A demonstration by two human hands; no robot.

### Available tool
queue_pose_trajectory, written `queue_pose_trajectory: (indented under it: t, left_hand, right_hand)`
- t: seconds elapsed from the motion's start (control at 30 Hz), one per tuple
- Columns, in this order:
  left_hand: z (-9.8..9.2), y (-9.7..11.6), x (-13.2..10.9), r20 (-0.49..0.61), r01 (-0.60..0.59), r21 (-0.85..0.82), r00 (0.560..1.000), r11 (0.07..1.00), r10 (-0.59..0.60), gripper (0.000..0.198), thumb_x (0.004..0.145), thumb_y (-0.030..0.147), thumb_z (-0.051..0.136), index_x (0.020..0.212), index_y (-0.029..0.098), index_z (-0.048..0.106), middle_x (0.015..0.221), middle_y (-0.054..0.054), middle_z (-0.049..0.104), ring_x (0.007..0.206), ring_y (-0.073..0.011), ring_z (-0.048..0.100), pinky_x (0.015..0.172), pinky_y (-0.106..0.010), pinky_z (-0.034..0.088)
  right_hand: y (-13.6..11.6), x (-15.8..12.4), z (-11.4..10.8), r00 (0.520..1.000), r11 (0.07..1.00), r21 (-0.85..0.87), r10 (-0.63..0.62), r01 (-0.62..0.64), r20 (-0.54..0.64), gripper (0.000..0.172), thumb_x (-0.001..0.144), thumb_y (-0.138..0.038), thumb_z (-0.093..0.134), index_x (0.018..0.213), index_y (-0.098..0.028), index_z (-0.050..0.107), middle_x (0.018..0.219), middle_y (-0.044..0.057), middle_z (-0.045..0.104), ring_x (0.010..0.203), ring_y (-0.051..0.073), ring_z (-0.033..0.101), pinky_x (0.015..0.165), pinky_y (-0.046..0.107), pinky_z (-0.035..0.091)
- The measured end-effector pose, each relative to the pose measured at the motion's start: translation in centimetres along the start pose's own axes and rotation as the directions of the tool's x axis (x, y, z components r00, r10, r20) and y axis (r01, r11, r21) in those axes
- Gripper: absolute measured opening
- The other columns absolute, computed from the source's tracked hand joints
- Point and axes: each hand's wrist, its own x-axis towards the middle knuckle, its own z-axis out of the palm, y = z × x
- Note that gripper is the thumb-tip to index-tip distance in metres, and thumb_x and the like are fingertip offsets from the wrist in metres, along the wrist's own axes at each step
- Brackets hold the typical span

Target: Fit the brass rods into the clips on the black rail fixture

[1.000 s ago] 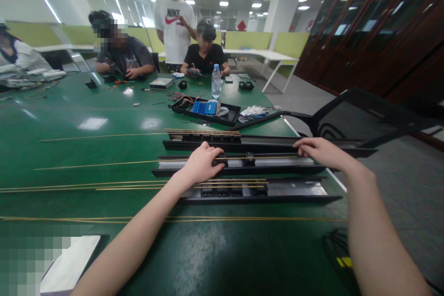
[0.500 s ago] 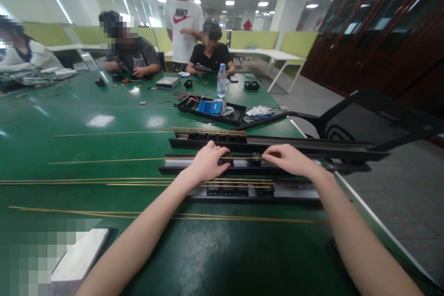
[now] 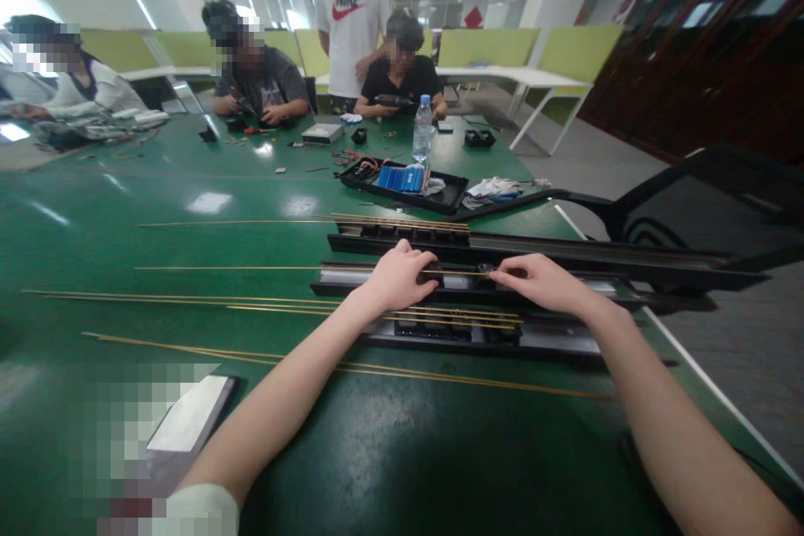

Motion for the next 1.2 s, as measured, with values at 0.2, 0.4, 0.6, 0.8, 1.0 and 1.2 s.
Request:
queue_pose_trajectory:
  t: [0.2,0.4,0.6,0.8,1.0,1.2]
  left_hand:
    - [-0.24,0.05,-0.18,0.023,0.022,-0.013,1.000,1.000,-0.022,0.043,0.089,0.044,0.057,0.125,0.022,0.061,0.104,-0.008,0.071,0.105,-0.0289,0.050,0.090,-0.040,0.048]
    - [-0.27,-0.03,-0.20,0.027,0.020,-0.019,0.999,1.000,-0.019,0.043,0.089,0.044,0.057,0.125,0.021,0.061,0.106,-0.008,0.071,0.104,-0.0284,0.050,0.092,-0.040,0.047]
    - [-0.40,0.00,-0.17,0.019,0.012,-0.021,1.000,1.000,-0.011,0.044,0.088,0.043,0.057,0.126,0.021,0.061,0.107,-0.006,0.071,0.104,-0.0280,0.050,0.090,-0.039,0.048]
    - [-0.63,0.16,-0.04,0.029,0.019,-0.028,0.999,0.999,-0.018,0.044,0.088,0.043,0.057,0.126,0.021,0.061,0.108,-0.007,0.071,0.104,-0.0281,0.051,0.091,-0.040,0.048]
    - [-0.59,0.18,0.12,0.028,0.017,-0.038,0.999,0.999,-0.016,0.041,0.088,0.043,0.059,0.124,0.022,0.062,0.104,-0.007,0.071,0.102,-0.0275,0.051,0.089,-0.040,0.048]
    - [-0.47,0.28,0.19,-0.013,0.009,-0.031,1.000,0.999,-0.009,0.042,0.087,0.043,0.061,0.122,0.021,0.063,0.097,-0.008,0.070,0.099,-0.0267,0.052,0.088,-0.038,0.048]
  right_hand:
    - [-0.15,0.16,0.03,1.000,1.000,0.022,0.008,-0.008,0.010,0.047,0.085,-0.065,0.055,0.079,-0.021,0.073,0.078,0.004,0.075,0.072,0.023,0.065,0.065,0.031,0.045]
    - [0.13,0.37,0.20,1.000,1.000,0.005,0.013,-0.013,0.023,0.047,0.086,-0.065,0.055,0.081,-0.022,0.074,0.080,0.004,0.076,0.075,0.024,0.066,0.066,0.032,0.045]
    - [-0.08,0.39,0.20,1.000,1.000,0.008,0.011,-0.011,0.018,0.048,0.087,-0.065,0.054,0.081,-0.021,0.073,0.080,0.004,0.076,0.074,0.024,0.066,0.065,0.031,0.045]
    - [0.17,0.38,0.24,1.000,1.000,0.024,0.016,-0.016,0.016,0.048,0.087,-0.064,0.053,0.081,-0.021,0.073,0.080,0.005,0.076,0.073,0.024,0.066,0.064,0.031,0.046]
    - [0.16,0.25,0.05,1.000,1.000,0.015,0.007,-0.007,-0.002,0.047,0.088,-0.063,0.051,0.078,-0.022,0.071,0.076,0.004,0.074,0.071,0.023,0.065,0.065,0.031,0.046]
    - [0.09,0.07,-0.01,1.000,0.998,0.055,-0.003,0.003,-0.005,0.048,0.089,-0.063,0.049,0.077,-0.020,0.070,0.076,0.004,0.073,0.071,0.022,0.065,0.066,0.031,0.047]
